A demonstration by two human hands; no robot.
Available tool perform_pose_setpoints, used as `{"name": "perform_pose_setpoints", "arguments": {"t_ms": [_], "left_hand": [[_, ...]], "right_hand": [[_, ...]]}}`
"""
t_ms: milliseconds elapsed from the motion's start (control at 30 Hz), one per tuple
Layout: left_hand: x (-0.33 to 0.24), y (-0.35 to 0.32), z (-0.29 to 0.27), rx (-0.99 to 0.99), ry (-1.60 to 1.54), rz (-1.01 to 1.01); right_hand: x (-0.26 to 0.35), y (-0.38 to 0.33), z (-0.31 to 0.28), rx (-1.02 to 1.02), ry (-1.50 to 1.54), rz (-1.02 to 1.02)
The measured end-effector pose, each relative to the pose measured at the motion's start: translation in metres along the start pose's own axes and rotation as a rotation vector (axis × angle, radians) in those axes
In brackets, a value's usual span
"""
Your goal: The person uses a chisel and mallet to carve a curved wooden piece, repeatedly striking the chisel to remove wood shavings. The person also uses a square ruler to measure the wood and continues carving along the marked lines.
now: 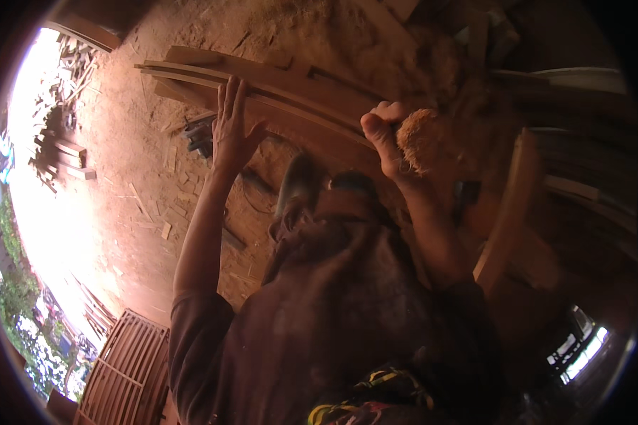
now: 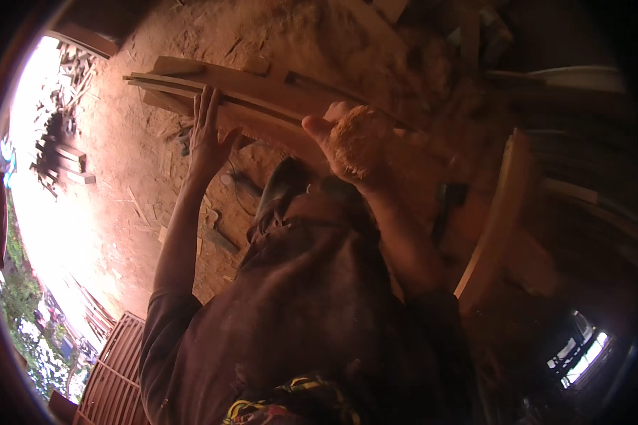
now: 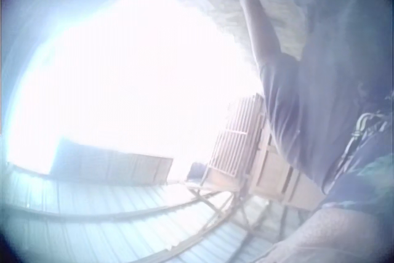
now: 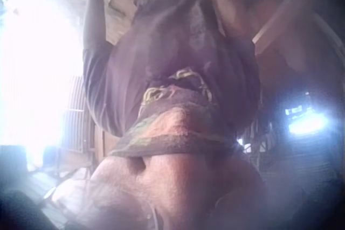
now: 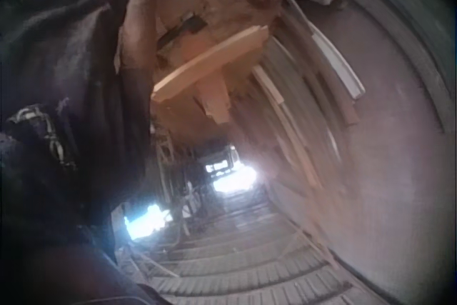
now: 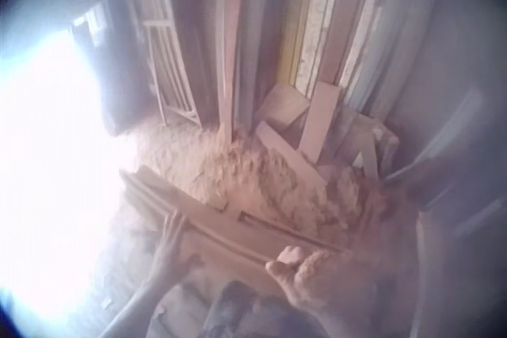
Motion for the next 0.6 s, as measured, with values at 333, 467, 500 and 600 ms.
{"name": "perform_pose_setpoints", "arguments": {"t_ms": [333, 467, 500, 600], "left_hand": [[0.004, 0.006, -0.007, 0.093, -0.074, 0.017], [0.004, 0.006, 0.0, 0.05, -0.112, 0.04], [0.004, 0.005, -0.002, 0.064, -0.109, 0.023], [0.006, 0.005, -0.002, 0.046, -0.103, 0.046]], "right_hand": [[0.003, 0.01, -0.004, -0.132, 0.168, 0.241], [0.023, -0.013, 0.005, -0.098, 0.097, 0.01], [0.029, -0.013, 0.008, -0.085, 0.055, -0.022], [0.041, -0.003, 0.013, -0.017, -0.329, -0.042]]}}
Point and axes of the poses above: each hand's wrist, its own y-axis towards the middle knuckle, its own z-axis out of the palm, x = y × z, the point moved 1 cm from there along y, towards the middle knuckle, and after that the axes turned 7 degrees about -z, right-handed, at the moved point
